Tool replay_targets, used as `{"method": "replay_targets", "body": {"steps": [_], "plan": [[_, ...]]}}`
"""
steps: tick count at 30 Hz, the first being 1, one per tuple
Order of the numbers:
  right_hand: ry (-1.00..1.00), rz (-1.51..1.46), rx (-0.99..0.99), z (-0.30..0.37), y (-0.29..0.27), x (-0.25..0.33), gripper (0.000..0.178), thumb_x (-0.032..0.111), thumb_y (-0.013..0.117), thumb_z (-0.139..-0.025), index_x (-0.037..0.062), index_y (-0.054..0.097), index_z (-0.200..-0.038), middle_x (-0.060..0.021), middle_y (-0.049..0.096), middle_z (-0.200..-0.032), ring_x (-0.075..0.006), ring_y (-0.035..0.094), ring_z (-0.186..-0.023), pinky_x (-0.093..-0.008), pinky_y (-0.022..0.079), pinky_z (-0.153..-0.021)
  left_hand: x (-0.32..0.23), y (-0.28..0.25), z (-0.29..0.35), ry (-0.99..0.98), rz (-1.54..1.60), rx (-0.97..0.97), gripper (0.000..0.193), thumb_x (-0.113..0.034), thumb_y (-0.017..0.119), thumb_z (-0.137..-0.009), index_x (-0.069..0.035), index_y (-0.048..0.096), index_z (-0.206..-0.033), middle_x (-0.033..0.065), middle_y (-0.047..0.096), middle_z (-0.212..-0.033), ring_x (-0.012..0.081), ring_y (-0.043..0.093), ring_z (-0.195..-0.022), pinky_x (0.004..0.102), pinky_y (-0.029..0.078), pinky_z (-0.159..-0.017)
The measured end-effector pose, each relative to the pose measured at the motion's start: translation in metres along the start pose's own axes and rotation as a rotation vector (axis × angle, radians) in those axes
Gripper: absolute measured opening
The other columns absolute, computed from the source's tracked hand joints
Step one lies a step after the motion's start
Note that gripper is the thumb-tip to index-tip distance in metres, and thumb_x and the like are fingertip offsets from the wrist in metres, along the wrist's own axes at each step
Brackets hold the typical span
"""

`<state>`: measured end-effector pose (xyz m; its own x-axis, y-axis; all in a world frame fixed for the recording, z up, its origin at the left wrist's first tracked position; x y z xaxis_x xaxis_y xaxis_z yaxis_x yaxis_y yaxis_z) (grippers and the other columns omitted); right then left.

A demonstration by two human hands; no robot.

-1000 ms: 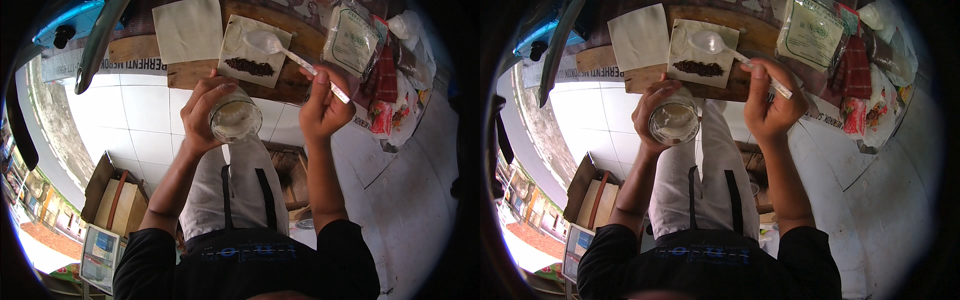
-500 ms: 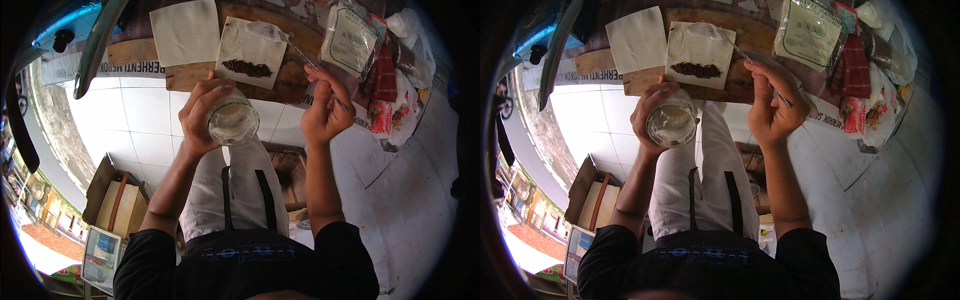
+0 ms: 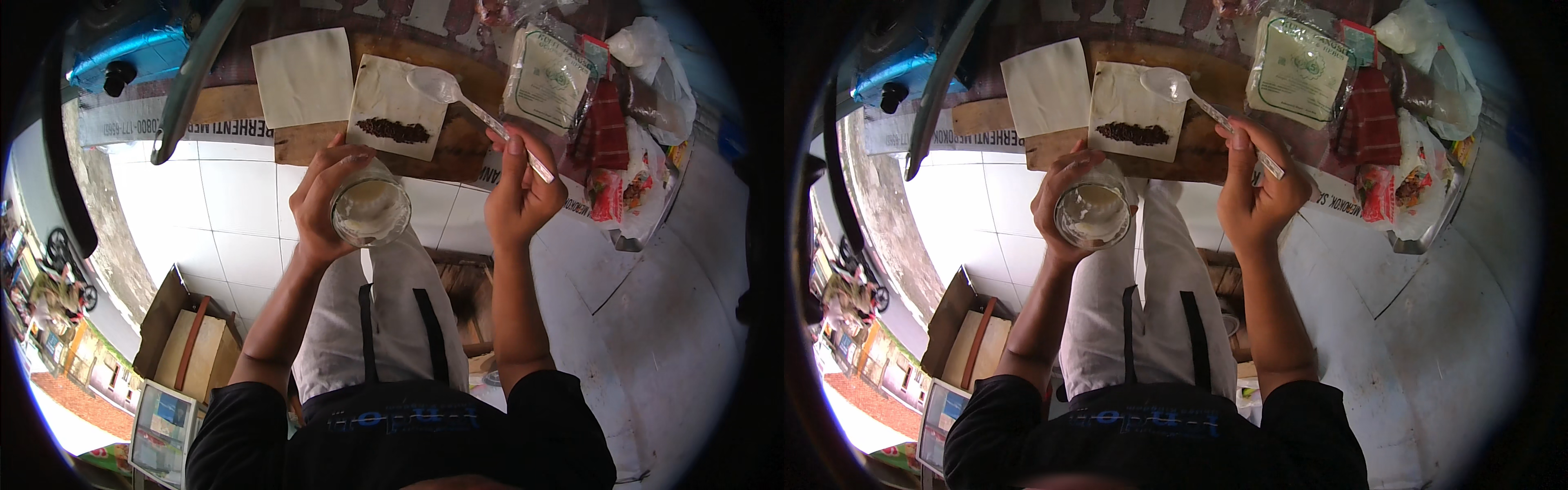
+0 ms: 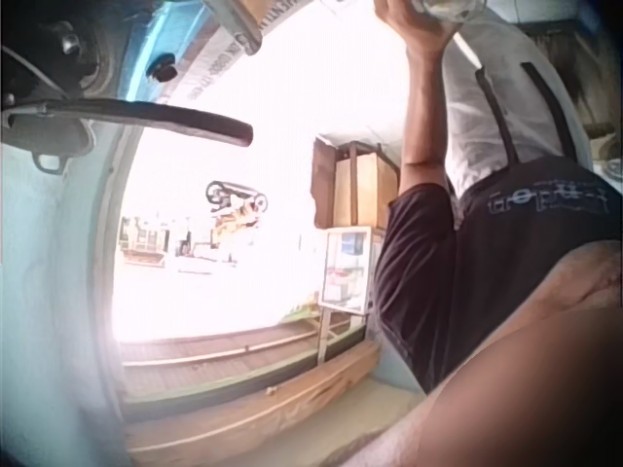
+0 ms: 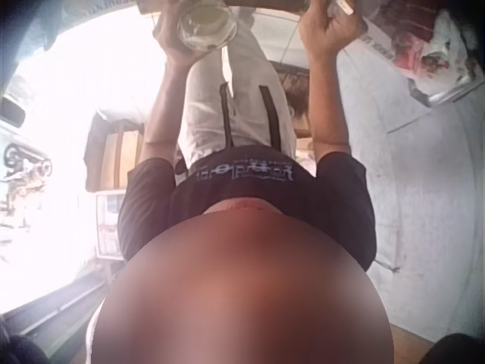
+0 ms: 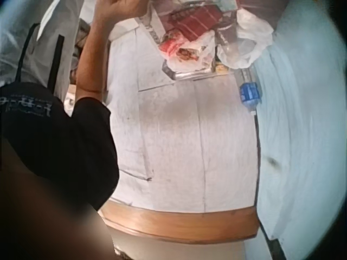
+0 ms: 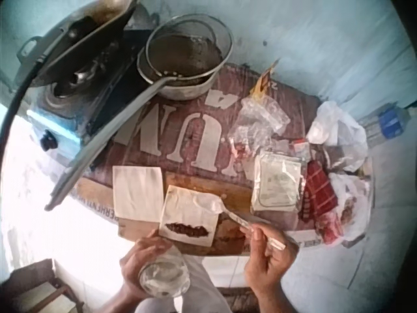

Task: The person places a square wrapper on a wooden board, adds a dark granular filling from a plastic bag, spreads a white paste from a jar using a spoon, then folds and seals the wrapper into a rectangular packet.

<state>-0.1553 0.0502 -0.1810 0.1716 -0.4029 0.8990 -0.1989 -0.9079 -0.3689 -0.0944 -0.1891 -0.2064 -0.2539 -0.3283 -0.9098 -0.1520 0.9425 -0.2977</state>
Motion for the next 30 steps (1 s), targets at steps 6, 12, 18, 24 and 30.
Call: {"method": "replay_targets", "body": {"steps": [6,12,18,24,30], "plan": [[-0.09,-0.267,-0.221,0.003,-0.053,0.052,0.021,0.005,0.05,-0.102,-0.0148,0.054,-0.107,-0.0257,0.065,-0.097,-0.0291,0.07,-0.076,-0.0357,0.062,-0.066,-0.013,-0.003,-0.021,-0.086,-0.074,0.01,0.064,-0.016,0.09,-0.063,-0.001,0.067,-0.12,0.0167,0.072,-0.113,0.0336,0.069,-0.105,0.0476,0.051,-0.101],[-0.222,-0.114,-0.065,-0.021,-0.064,0.126,0.013,-0.001,0.06,-0.09,-0.0097,0.067,-0.097,-0.0191,0.069,-0.076,-0.0254,0.067,-0.063,-0.0352,0.055,-0.06,-0.036,0.016,-0.068,-0.027,-0.16,0.01,0.067,-0.015,0.093,-0.06,-0.003,0.068,-0.121,0.0129,0.072,-0.111,0.0319,0.066,-0.104,0.0414,0.054,-0.089],[-0.243,0.286,0.213,-0.057,-0.032,0.133,0.034,0.014,0.079,-0.087,-0.0028,0.07,-0.115,-0.0132,0.072,-0.091,-0.0194,0.068,-0.073,-0.0292,0.053,-0.068,-0.05,0.042,-0.107,-0.047,-0.18,0.009,0.062,-0.012,0.091,-0.061,-0.002,0.069,-0.118,0.0137,0.071,-0.109,0.0299,0.07,-0.101,0.0394,0.056,-0.087],[0.101,-0.037,0.195,-0.084,-0.055,0.083,0.104,0.03,0.1,-0.064,0.0014,0.046,-0.148,-0.0131,0.065,-0.125,-0.0204,0.064,-0.112,-0.033,0.052,-0.089,-0.072,0.077,-0.151,0.03,-0.089,0.043,0.065,-0.011,0.093,-0.06,-0.002,0.069,-0.12,0.0129,0.071,-0.11,0.0286,0.071,-0.1,0.0395,0.057,-0.085],[0.224,-0.266,0.159,-0.119,-0.054,0.018,0.066,0.008,0.091,-0.075,-0.0044,0.057,-0.13,-0.0122,0.068,-0.121,-0.0185,0.068,-0.108,-0.0334,0.055,-0.096,-0.099,0.15,-0.205,0.263,-0.01,0.182,0.071,-0.011,0.09,-0.062,-0.004,0.064,-0.128,0.0172,0.065,-0.116,0.0378,0.066,-0.104,0.044,0.056,-0.091]]}}
Point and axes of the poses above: each hand's wrist, its own z-axis away from the middle knuckle, its own y-axis out of the palm, x = y × z, the point moved 9 cm from there along -z, towards the middle knuckle
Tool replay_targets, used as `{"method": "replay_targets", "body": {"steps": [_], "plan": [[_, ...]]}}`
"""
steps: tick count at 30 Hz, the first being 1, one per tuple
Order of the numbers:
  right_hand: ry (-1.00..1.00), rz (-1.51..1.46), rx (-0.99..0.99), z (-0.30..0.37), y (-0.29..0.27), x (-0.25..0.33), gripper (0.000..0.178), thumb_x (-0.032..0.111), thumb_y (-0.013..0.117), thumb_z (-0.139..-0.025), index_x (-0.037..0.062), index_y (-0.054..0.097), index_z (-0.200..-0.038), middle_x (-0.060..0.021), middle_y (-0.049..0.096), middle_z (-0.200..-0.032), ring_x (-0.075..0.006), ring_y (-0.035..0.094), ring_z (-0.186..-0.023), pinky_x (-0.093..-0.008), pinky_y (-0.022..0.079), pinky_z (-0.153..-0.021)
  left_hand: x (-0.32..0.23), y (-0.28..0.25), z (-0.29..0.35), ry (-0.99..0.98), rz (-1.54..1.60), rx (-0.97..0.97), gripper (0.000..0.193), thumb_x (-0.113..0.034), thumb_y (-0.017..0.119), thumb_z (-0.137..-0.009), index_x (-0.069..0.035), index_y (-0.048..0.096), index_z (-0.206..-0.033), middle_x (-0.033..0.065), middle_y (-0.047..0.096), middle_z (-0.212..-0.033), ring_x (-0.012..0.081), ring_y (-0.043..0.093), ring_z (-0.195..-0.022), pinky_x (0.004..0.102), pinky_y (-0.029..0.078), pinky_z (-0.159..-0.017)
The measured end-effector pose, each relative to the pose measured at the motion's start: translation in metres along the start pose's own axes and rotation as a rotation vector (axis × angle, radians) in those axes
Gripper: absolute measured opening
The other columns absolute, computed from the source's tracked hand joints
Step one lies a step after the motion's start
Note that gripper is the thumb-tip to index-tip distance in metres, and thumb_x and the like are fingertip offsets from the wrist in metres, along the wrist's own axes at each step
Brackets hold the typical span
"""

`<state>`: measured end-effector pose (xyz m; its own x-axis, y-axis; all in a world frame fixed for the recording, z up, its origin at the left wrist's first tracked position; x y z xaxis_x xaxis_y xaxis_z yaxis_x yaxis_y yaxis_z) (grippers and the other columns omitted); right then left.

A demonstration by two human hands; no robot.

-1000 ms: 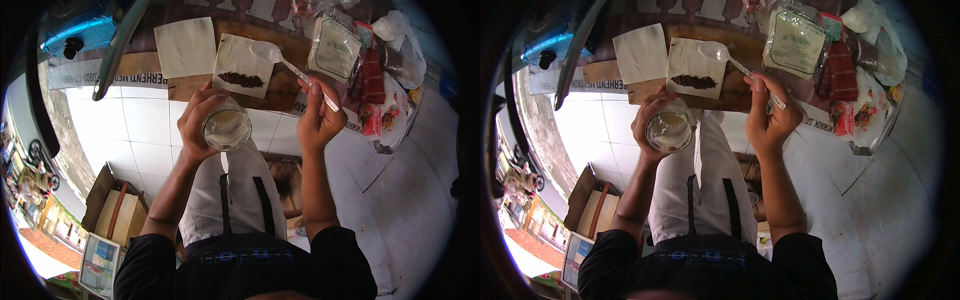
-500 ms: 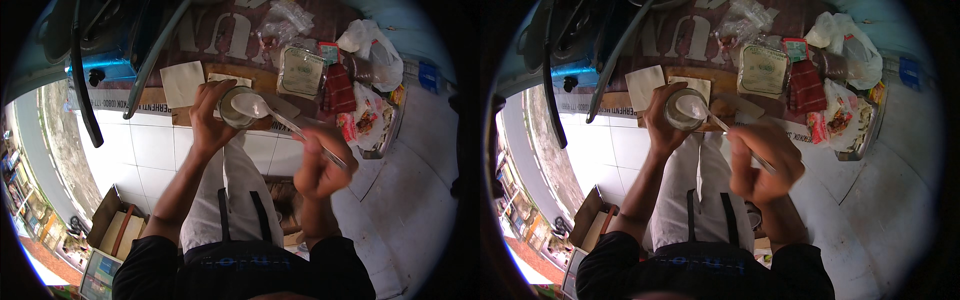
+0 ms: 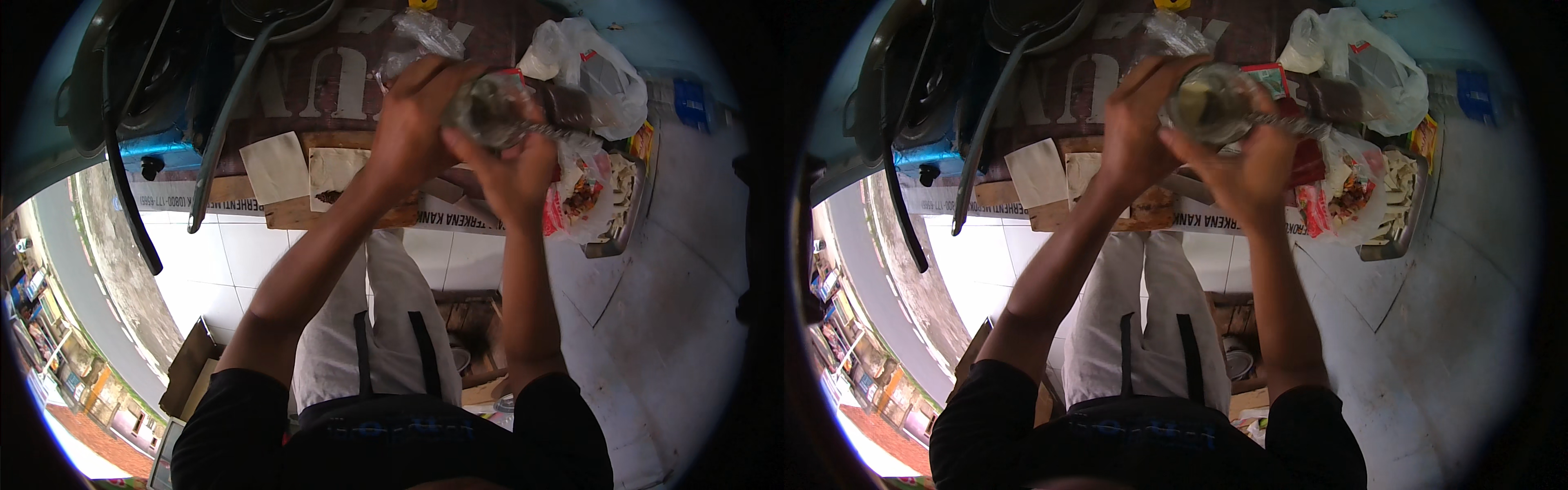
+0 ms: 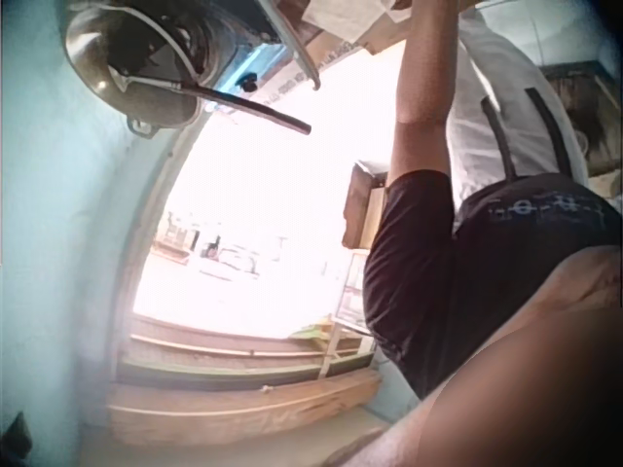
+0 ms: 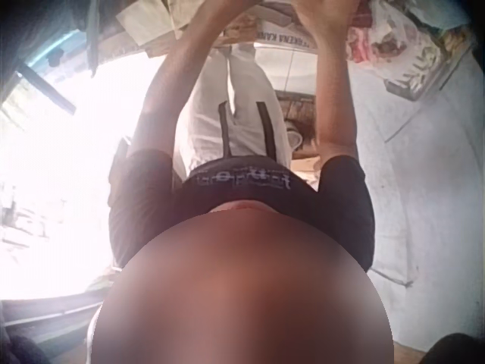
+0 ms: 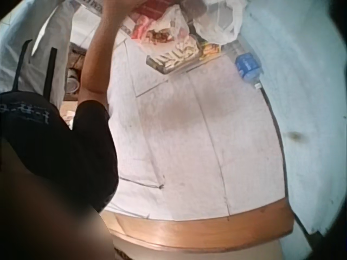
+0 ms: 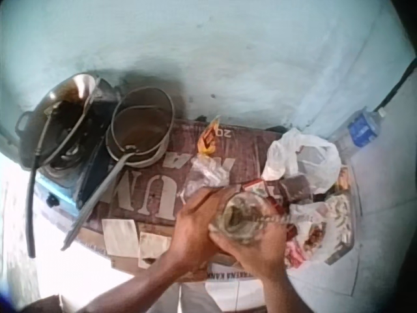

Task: The person places a square wrapper on a wooden board, adds a dark granular filling from a plastic bag, spreads a white paste from a jar using a spoon, then folds and seals the wrapper into a rectangular packet.

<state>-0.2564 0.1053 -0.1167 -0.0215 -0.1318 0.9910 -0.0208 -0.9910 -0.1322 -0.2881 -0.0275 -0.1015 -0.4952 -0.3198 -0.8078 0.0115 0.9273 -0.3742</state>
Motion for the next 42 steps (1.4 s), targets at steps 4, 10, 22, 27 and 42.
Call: {"method": "replay_targets", "body": {"steps": [4,10,22,27,42], "plan": [[-0.239,0.105,-0.172,-0.041,-0.036,0.009,0.055,0.017,0.096,-0.069,-0.0039,0.069,-0.112,-0.0084,0.075,-0.102,-0.0187,0.074,-0.091,-0.0321,0.059,-0.085,-0.003,0.011,-0.027,0.02,-0.087,0.001,0.087,-0.012,0.088,-0.065,-0.005,0.049,-0.143,0.0217,0.058,-0.128,0.0431,0.061,-0.113,0.0467,0.053,-0.097],[-0.187,0.485,-0.25,-0.105,-0.048,-0.023,0.05,0.019,0.09,-0.075,-0.0018,0.069,-0.115,-0.0128,0.075,-0.104,-0.019,0.072,-0.093,-0.0337,0.057,-0.082,-0.015,-0.049,0.055,-0.202,-0.095,0.011,0.068,-0.004,0.085,-0.072,-0.001,0.054,-0.132,0.0178,0.061,-0.118,0.0331,0.065,-0.102,0.042,0.055,-0.086],[0.085,0.416,-0.265,-0.113,-0.05,-0.075,0.05,0.014,0.092,-0.073,-0.0034,0.069,-0.114,-0.0108,0.075,-0.093,-0.0161,0.067,-0.064,-0.031,0.053,-0.051,0.054,-0.117,0.221,-0.37,-0.432,0.131,0.029,0.001,0.081,-0.074,-0.004,0.068,-0.099,0.012,0.069,-0.103,0.0329,0.067,-0.096,0.0437,0.055,-0.083],[-0.108,0.492,-0.345,-0.095,-0.068,-0.058,0.073,0.031,0.094,-0.074,-0.0058,0.061,-0.128,-0.0153,0.068,-0.126,-0.0173,0.069,-0.104,-0.0299,0.056,-0.088,0.057,-0.117,0.216,-0.269,-0.422,0.134,0.028,-0.001,0.082,-0.073,-0.004,0.07,-0.099,0.0089,0.073,-0.099,0.0299,0.069,-0.092,0.0406,0.057,-0.078],[-0.408,0.685,0.095,0.15,0.114,-0.079,0.03,0.002,0.079,-0.079,0.0043,0.071,-0.108,-0.0101,0.066,-0.105,-0.0302,0.065,-0.093,-0.0404,0.055,-0.079,0.059,-0.114,0.213,0.256,-0.466,0.329,0.032,-0.011,0.081,-0.071,-0.006,0.075,-0.102,0.0044,0.071,-0.094,0.0179,0.07,-0.083,0.0304,0.062,-0.063]]}}
Point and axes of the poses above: each hand's wrist, its own z-axis away from the middle knuckle, its own y-axis out of the palm, x = y × z, the point moved 9 cm from there along -z, towards the middle knuckle
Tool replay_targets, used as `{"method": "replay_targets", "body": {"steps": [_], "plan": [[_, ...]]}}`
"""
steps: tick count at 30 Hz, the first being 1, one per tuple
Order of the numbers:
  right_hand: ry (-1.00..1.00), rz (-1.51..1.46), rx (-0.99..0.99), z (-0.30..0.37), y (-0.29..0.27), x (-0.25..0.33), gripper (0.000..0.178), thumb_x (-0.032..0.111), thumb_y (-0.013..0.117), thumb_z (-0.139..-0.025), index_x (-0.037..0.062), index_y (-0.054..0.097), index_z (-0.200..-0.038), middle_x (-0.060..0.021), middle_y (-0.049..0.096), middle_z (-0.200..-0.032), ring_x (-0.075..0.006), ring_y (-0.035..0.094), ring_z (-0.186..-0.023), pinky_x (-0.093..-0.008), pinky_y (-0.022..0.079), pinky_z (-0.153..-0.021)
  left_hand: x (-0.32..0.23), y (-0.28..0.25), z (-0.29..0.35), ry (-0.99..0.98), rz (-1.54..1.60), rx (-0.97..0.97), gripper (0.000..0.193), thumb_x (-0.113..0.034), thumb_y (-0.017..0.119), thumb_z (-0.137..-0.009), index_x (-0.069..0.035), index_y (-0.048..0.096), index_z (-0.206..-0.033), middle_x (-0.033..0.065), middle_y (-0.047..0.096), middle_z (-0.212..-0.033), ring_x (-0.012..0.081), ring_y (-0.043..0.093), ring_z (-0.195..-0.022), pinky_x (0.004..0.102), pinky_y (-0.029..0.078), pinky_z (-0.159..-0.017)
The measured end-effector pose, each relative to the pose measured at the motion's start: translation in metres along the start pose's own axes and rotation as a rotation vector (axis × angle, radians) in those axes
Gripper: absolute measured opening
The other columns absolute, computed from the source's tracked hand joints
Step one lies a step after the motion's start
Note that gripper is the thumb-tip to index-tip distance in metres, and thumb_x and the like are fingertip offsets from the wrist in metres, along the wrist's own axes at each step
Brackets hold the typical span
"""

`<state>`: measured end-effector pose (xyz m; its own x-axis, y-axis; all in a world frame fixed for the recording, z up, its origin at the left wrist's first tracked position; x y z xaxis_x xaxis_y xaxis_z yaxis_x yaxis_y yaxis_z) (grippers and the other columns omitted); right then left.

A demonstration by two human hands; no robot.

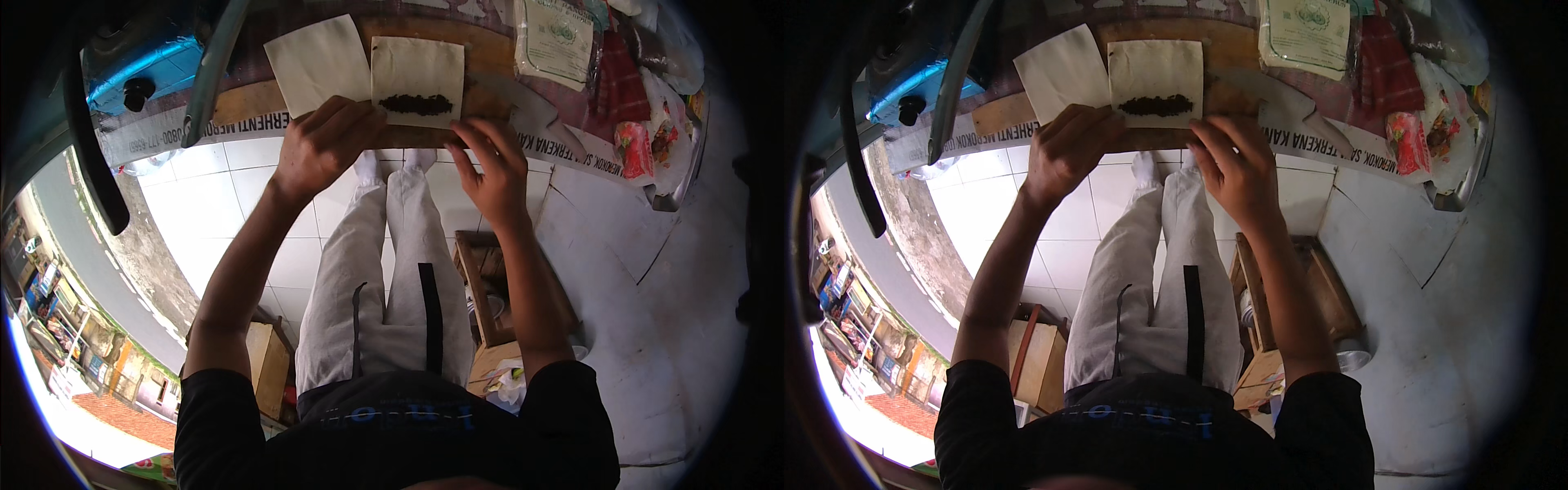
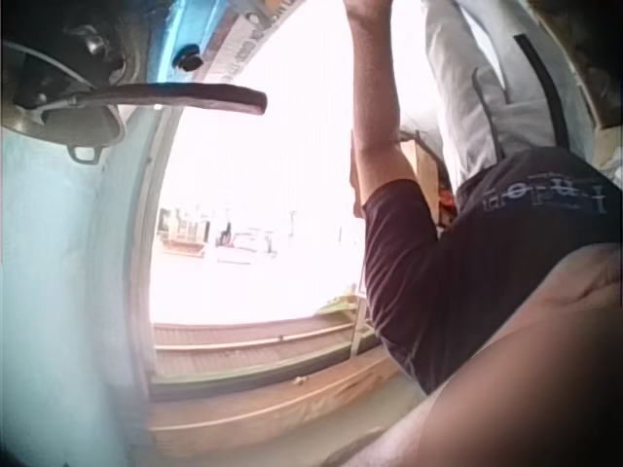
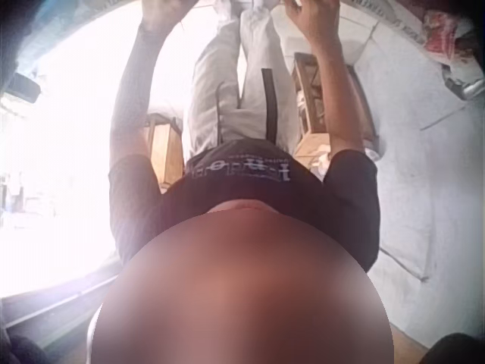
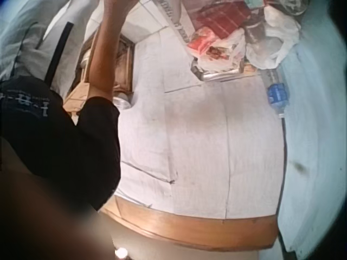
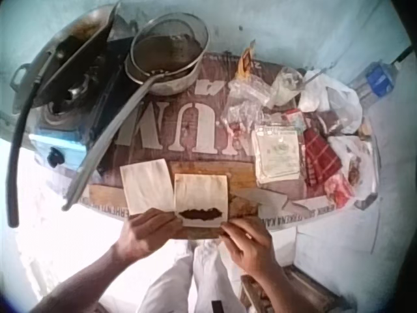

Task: The person places a square wrapper on a wooden board, adds a dark granular filling from a plastic bag, spreads a white paste from a jar using a spoon, then folds and seals the wrapper into a rectangular packet.

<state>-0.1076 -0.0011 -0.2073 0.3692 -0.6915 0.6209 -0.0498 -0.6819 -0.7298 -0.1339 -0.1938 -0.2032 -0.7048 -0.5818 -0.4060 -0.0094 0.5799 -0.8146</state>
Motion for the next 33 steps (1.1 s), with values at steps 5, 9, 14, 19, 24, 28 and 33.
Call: {"method": "replay_targets", "body": {"steps": [5,9,14,19,24,28,33], "plan": [[-0.027,0.014,0.021,-0.003,0.004,-0.009,0.022,0.006,0.082,-0.081,0.0034,0.073,-0.102,-0.008,0.068,-0.097,-0.0259,0.066,-0.086,-0.0374,0.054,-0.074,0.006,0.003,-0.004,0.006,0.06,0.026,0.024,-0.013,0.083,-0.075,-0.006,0.075,-0.098,0.0028,0.072,-0.091,0.0166,0.07,-0.08,0.0293,0.06,-0.058],[-0.064,0.029,0.031,-0.007,0.004,-0.01,0.023,0.007,0.082,-0.079,0.0045,0.072,-0.1,-0.0058,0.067,-0.096,-0.025,0.065,-0.086,-0.0375,0.055,-0.074,0.002,0.001,-0.006,0.068,0.009,0.025,0.023,-0.012,0.082,-0.075,-0.006,0.074,-0.096,0.0024,0.072,-0.089,0.0156,0.07,-0.078,0.0285,0.059,-0.057],[-0.07,0.011,0.045,-0.015,0.001,-0.01,0.024,0.008,0.083,-0.078,0.0054,0.071,-0.098,-0.0041,0.066,-0.096,-0.0247,0.065,-0.086,-0.0367,0.056,-0.073,-0.004,0.004,-0.007,0.135,-0.042,0.15,0.026,-0.015,0.086,-0.079,-0.003,0.076,-0.099,0.0076,0.077,-0.093,0.019,0.075,-0.081,0.031,0.063,-0.064],[-0.13,0.032,0.078,-0.018,0.0,-0.01,0.024,0.009,0.083,-0.077,0.0057,0.071,-0.098,-0.0037,0.066,-0.095,-0.0244,0.065,-0.085,-0.0364,0.057,-0.072,-0.007,0.008,-0.007,0.19,-0.095,0.198,0.028,-0.019,0.087,-0.078,-0.003,0.076,-0.098,0.0074,0.077,-0.092,0.0187,0.075,-0.081,0.0303,0.063,-0.064],[-0.061,0.016,0.08,-0.021,-0.003,-0.014,0.025,0.011,0.084,-0.079,0.0043,0.071,-0.099,-0.0064,0.068,-0.096,-0.0246,0.066,-0.079,-0.0367,0.058,-0.07,0.0,0.002,-0.014,0.087,-0.012,0.189,0.029,-0.019,0.087,-0.078,-0.005,0.076,-0.101,0.0087,0.077,-0.091,0.0198,0.075,-0.08,0.0309,0.063,-0.064],[0.433,-0.133,0.234,0.001,0.002,-0.031,0.031,0.011,0.083,-0.082,0.0019,0.073,-0.11,-0.0075,0.072,-0.1,-0.0126,0.065,-0.078,-0.0283,0.051,-0.057,0.016,0.0,-0.001,-0.473,0.16,0.206,0.025,-0.011,0.085,-0.081,-0.003,0.076,-0.103,0.0104,0.076,-0.091,0.0204,0.076,-0.079,0.0317,0.064,-0.066],[0.632,-0.239,0.125,0.019,0.007,-0.012,0.037,0.011,0.08,-0.087,-0.0015,0.069,-0.12,-0.0083,0.071,-0.101,-0.0096,0.063,-0.078,-0.0243,0.05,-0.056,0.009,-0.001,0.028,-0.926,0.425,0.065,0.035,-0.006,0.077,-0.086,0.0,0.072,-0.121,0.0106,0.077,-0.098,0.0169,0.075,-0.087,0.0297,0.062,-0.065]]}}
Point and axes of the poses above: each hand's wrist, its own z-axis away from the middle knuckle, its own y-axis out of the palm, x = y × z, the point moved 9 cm from there along -z, towards the middle knuckle
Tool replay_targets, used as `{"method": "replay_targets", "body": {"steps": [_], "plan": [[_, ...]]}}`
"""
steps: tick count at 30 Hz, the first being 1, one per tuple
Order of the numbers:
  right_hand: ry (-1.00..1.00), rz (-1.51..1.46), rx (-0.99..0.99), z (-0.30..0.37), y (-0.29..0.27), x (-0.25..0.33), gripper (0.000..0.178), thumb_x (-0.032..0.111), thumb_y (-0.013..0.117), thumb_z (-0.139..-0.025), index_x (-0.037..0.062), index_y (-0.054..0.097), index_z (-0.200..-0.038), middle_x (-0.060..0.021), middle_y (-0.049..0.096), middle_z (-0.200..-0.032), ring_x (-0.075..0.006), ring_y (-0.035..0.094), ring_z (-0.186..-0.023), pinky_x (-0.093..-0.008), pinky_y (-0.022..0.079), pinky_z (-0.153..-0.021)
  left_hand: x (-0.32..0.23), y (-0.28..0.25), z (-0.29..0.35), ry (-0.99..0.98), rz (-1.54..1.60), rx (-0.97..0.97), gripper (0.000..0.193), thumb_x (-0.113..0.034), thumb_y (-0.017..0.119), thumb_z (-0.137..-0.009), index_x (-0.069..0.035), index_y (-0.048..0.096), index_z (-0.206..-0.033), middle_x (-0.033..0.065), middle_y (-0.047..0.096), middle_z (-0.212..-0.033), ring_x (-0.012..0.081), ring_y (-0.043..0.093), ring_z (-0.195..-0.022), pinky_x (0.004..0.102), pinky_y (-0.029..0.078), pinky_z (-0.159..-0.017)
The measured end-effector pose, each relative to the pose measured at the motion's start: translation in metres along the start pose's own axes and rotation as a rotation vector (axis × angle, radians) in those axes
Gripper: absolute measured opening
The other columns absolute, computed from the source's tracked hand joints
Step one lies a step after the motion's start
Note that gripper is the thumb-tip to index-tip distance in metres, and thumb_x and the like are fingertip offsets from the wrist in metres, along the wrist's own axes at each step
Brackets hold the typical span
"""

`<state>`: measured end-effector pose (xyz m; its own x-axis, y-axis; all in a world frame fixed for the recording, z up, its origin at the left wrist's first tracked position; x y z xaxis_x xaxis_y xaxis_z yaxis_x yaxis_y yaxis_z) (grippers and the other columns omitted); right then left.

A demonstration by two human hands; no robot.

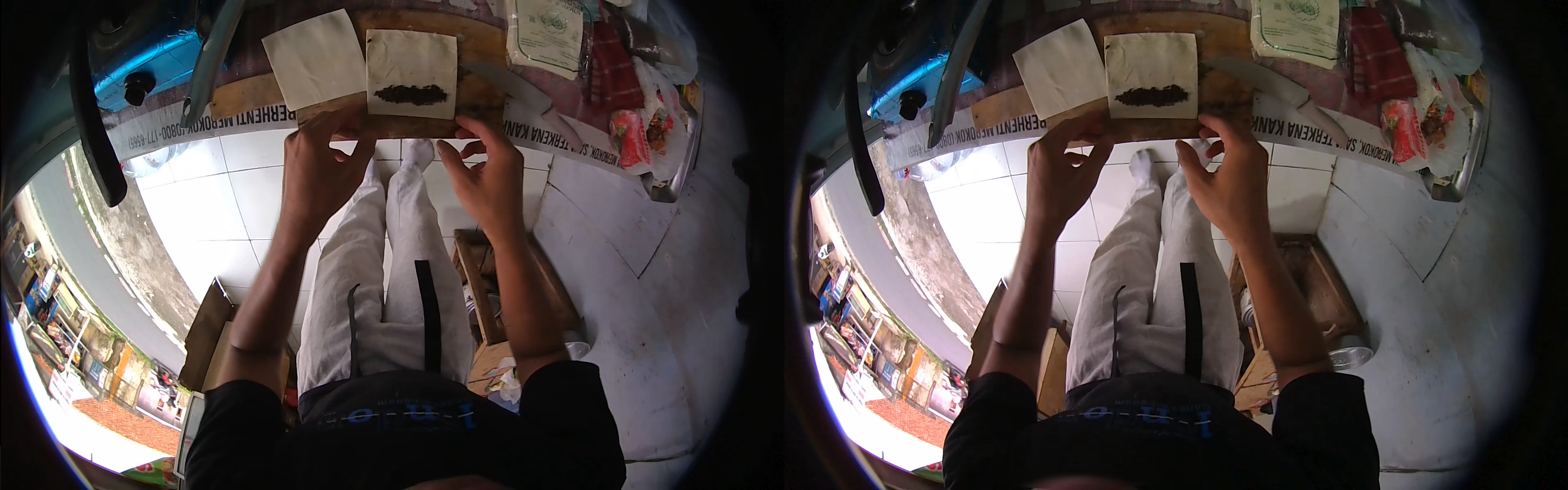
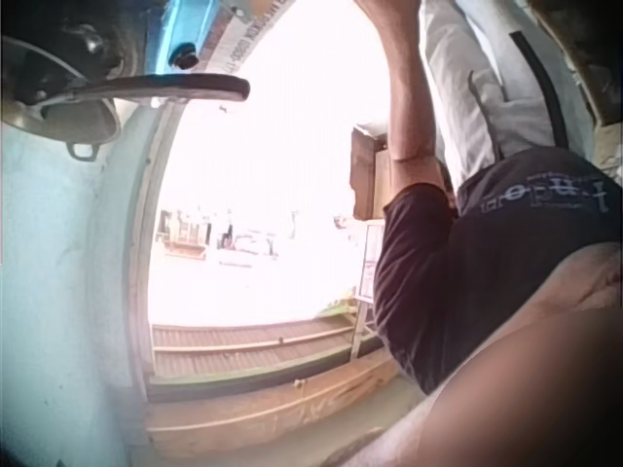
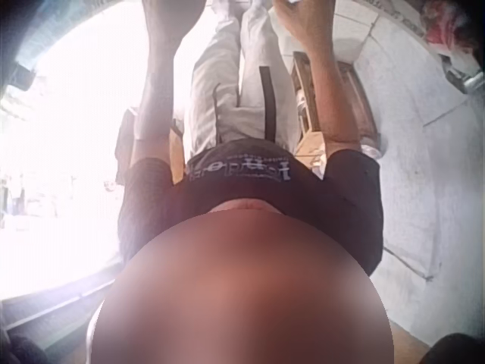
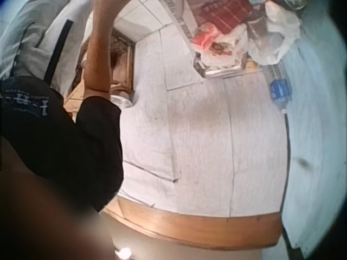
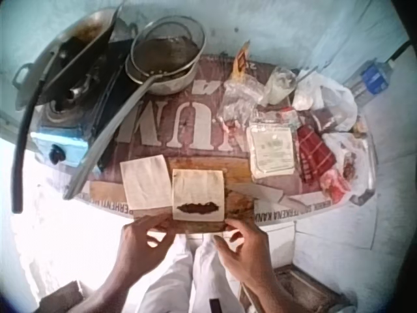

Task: The person places a square wrapper on a wooden board, adds a dark granular filling from a plastic bag, spreads a white paste from a jar using a spoon, then folds and seals the wrapper into a rectangular packet.

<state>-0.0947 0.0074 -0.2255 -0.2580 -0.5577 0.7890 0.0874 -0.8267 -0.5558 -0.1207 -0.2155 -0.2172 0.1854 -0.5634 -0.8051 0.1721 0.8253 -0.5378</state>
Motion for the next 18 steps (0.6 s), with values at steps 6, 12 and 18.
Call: {"method": "replay_targets", "body": {"steps": [6,12,18], "plan": [[0.141,-0.136,-0.135,0.009,0.011,-0.011,0.041,0.011,0.08,-0.087,-0.0024,0.066,-0.122,-0.0106,0.069,-0.101,-0.013,0.064,-0.075,-0.0288,0.053,-0.061,0.004,0.01,0.01,-0.074,0.063,-0.067,0.04,-0.003,0.075,-0.086,0.0,0.07,-0.125,0.0105,0.075,-0.104,0.0134,0.072,-0.093,0.0269,0.06,-0.065],[0.122,-0.099,-0.178,0.009,0.011,-0.008,0.038,0.014,0.079,-0.088,-0.0018,0.068,-0.121,-0.0087,0.069,-0.098,-0.0118,0.064,-0.074,-0.0274,0.052,-0.06,0.003,0.011,0.009,-0.025,0.046,-0.044,0.046,-0.006,0.077,-0.085,0.001,0.067,-0.129,0.0077,0.074,-0.102,0.0121,0.071,-0.089,0.0269,0.057,-0.064],[0.229,-0.201,-0.126,0.005,0.013,-0.015,0.032,0.017,0.077,-0.09,-0.0012,0.07,-0.116,-0.0054,0.07,-0.095,-0.01,0.063,-0.075,-0.0269,0.05,-0.068,0.014,0.016,0.008,-0.092,0.248,-0.06,0.041,-0.007,0.077,-0.082,0.003,0.069,-0.12,0.0127,0.074,-0.098,0.0171,0.072,-0.082,0.0309,0.057,-0.074]]}}
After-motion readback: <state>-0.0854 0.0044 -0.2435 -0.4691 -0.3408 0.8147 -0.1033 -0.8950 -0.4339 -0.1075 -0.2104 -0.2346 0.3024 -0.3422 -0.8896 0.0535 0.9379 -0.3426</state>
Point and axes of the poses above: each hand's wrist, its own z-axis away from the middle knuckle, its own y-axis out of the palm, x = y × z, the point moved 9 cm from there along -z, towards the middle knuckle
